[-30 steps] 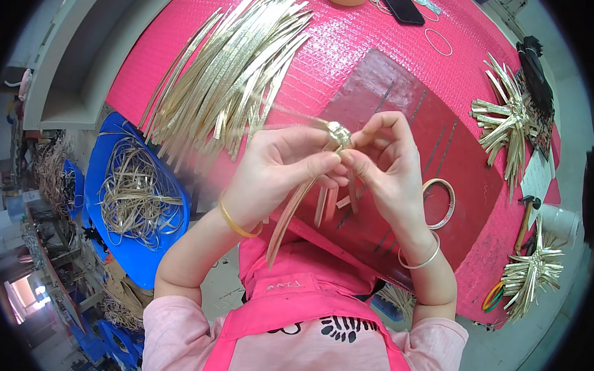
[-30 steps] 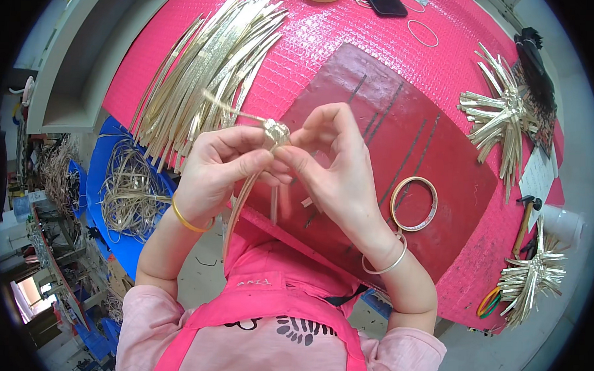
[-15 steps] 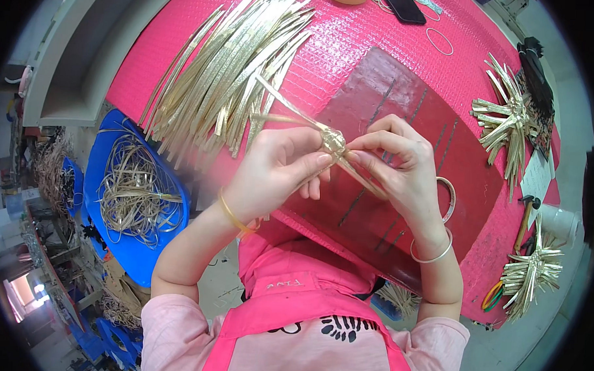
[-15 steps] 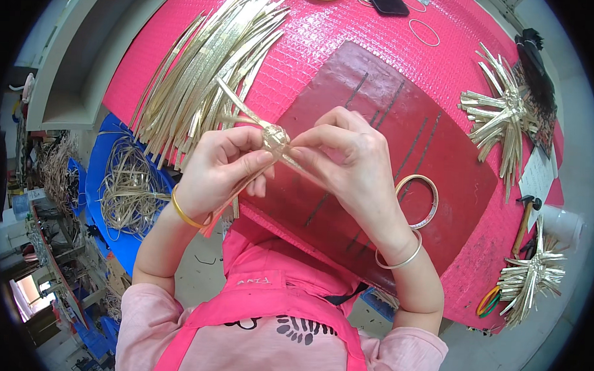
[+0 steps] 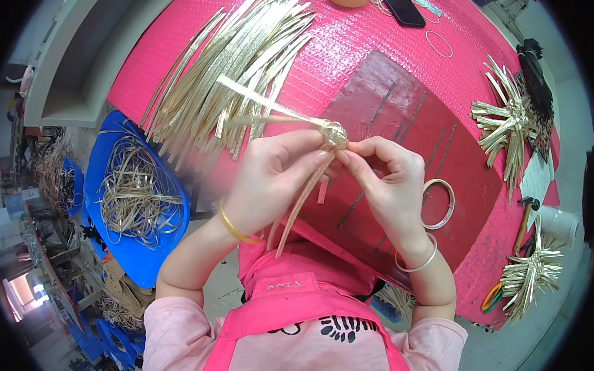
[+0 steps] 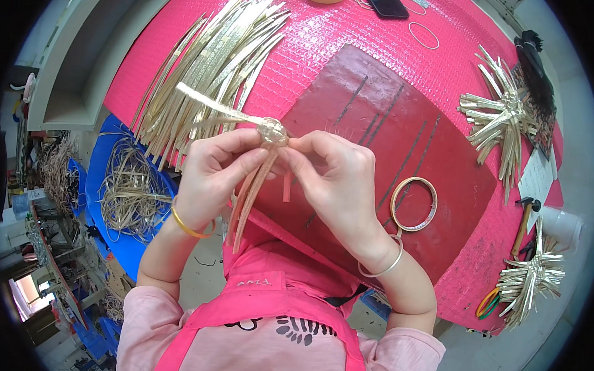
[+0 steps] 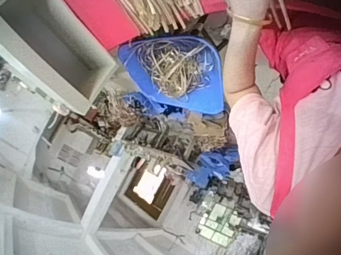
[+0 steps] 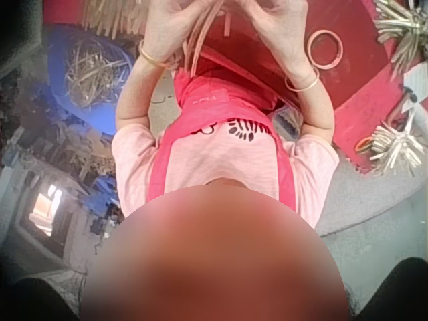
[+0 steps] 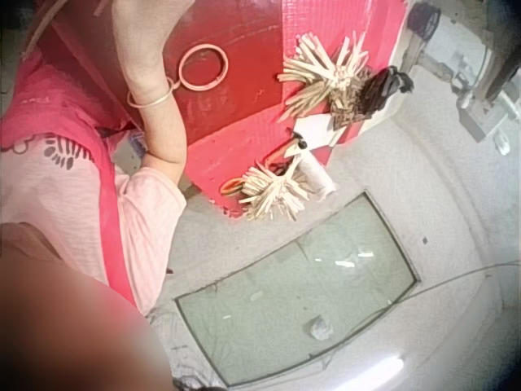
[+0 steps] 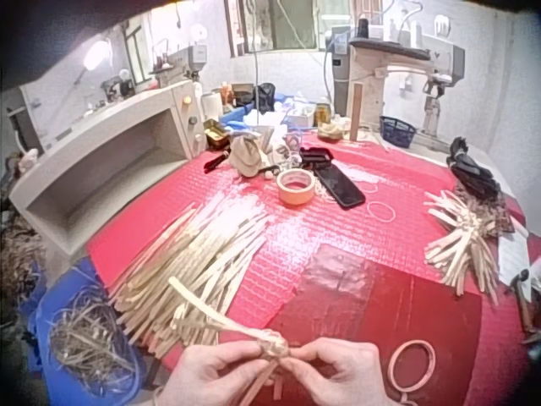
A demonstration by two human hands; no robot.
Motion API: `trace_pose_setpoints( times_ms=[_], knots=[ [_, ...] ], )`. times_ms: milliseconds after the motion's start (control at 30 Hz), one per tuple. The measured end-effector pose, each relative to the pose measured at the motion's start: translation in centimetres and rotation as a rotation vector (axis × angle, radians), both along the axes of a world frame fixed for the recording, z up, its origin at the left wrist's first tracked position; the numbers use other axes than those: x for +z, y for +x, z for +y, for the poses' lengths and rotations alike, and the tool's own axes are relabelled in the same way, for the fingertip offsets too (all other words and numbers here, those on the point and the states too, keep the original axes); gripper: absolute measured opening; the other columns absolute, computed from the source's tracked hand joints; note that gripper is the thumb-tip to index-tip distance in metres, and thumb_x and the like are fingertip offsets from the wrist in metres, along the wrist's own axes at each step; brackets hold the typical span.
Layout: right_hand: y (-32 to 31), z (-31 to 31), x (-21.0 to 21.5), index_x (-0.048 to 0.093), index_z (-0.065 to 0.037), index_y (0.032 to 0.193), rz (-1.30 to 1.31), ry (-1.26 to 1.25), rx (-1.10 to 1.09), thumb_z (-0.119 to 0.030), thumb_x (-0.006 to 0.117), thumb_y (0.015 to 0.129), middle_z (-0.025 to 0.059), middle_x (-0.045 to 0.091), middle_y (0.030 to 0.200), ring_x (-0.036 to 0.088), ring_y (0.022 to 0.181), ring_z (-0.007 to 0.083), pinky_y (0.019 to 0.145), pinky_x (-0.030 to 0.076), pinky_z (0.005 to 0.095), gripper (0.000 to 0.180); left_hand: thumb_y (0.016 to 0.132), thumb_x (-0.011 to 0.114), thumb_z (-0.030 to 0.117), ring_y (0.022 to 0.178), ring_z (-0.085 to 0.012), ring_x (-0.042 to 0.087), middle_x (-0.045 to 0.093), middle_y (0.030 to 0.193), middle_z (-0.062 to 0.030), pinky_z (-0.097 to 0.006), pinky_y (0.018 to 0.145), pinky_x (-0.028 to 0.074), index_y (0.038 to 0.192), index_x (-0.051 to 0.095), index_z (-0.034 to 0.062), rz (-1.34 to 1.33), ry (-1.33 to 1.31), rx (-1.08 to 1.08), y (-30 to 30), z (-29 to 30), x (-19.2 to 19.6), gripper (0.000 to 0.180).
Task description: Weaving strips of straw or grass into decorative shapes at a workbench.
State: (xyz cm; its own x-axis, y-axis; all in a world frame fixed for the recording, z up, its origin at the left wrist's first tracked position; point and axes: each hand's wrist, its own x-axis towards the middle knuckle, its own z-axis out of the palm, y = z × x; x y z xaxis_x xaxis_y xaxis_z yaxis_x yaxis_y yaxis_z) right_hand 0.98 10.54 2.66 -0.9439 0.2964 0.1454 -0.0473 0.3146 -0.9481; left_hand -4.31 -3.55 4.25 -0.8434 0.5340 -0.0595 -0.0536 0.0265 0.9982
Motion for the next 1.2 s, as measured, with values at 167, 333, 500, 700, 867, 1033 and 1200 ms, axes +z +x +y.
trace_pose_setpoints(
  times_ms=[167,333,500,700,867,1033,1200],
  knots=[
    [-0.3,-0.8,-0.8,0.053,-0.002,0.073,0.321,0.475,-0.056,-0.001,0.062,0.067,0.0097,0.051,0.061,0.052,0.052,0.0240,0.045,0.041,0.0315,0.010,0.078,0.051,0.002,0.063,-0.0129,0.059,0.061,0.070,-0.0070,-0.027,0.057,0.047,0.088,0.059,-0.0038,0.618,-0.457,-0.028,-1.2,-1.1,1.0,0.014],
    [-0.1,-1.0,-0.8,0.053,-0.001,0.072,0.316,0.438,-0.108,0.001,0.062,0.066,0.0096,0.051,0.060,0.053,0.051,0.0225,0.044,0.040,0.0296,0.011,0.078,0.052,0.002,0.072,-0.0171,0.060,0.059,0.087,-0.0115,-0.024,0.065,0.050,0.101,0.052,-0.0068,-0.276,0.015,-0.197,-1.8,-0.9,1.5,0.024],
    [0.0,-1.2,-0.4,0.054,0.000,0.072,0.245,0.244,-0.113,0.001,0.061,0.067,0.0102,0.053,0.062,0.055,0.052,0.0200,0.043,0.040,0.0278,0.009,0.078,0.053,0.002,0.075,-0.0188,0.061,0.059,0.086,-0.0120,-0.024,0.064,0.051,0.101,0.052,-0.0035,-0.565,0.156,-0.219,-2.0,-0.3,0.2,0.024],
    [-0.2,-0.1,-0.4,0.055,0.003,0.075,-0.002,0.054,0.083,-0.001,0.058,0.071,0.0132,0.057,0.066,0.058,0.058,0.0222,0.051,0.043,0.0292,0.006,0.076,0.055,0.005,0.068,-0.0192,0.061,0.060,0.079,-0.0101,-0.026,0.060,0.050,0.088,0.059,-0.0012,-0.106,-0.114,-0.154,-1.9,-0.4,-0.8,0.014],
    [-0.3,0.6,0.2,0.054,0.002,0.077,-0.100,0.185,0.104,-0.006,0.055,0.076,0.0116,0.057,0.066,0.057,0.058,0.0173,0.050,0.042,0.0265,0.008,0.066,0.057,0.011,0.064,-0.0245,0.055,0.051,0.068,-0.0086,-0.032,0.052,0.044,0.075,0.055,0.0048,1.117,-0.485,-0.055,-2.3,0.3,-0.4,0.012],
    [-0.6,1.3,0.6,0.054,0.001,0.078,-0.427,-0.861,0.282,-0.012,0.055,0.080,0.0041,0.056,0.065,0.051,0.054,0.0075,0.047,0.039,0.0209,0.013,0.072,0.054,0.008,0.066,-0.0226,0.056,0.054,0.075,-0.0106,-0.028,0.054,0.044,0.080,0.056,0.0039,0.909,-0.438,-0.150,-1.9,-0.1,-0.2,0.009],
    [-0.3,-0.9,-1.1,0.054,0.001,0.074,-0.001,-0.093,-0.038,-0.008,0.062,0.072,0.0044,0.057,0.066,0.053,0.056,0.0106,0.052,0.040,0.0198,0.012,0.083,0.048,0.008,0.067,-0.0091,0.055,0.058,0.079,-0.0056,-0.023,0.053,0.049,0.093,0.054,-0.0031,-0.314,0.102,-0.082,-0.9,-0.3,-0.8,0.016]
  ],
)
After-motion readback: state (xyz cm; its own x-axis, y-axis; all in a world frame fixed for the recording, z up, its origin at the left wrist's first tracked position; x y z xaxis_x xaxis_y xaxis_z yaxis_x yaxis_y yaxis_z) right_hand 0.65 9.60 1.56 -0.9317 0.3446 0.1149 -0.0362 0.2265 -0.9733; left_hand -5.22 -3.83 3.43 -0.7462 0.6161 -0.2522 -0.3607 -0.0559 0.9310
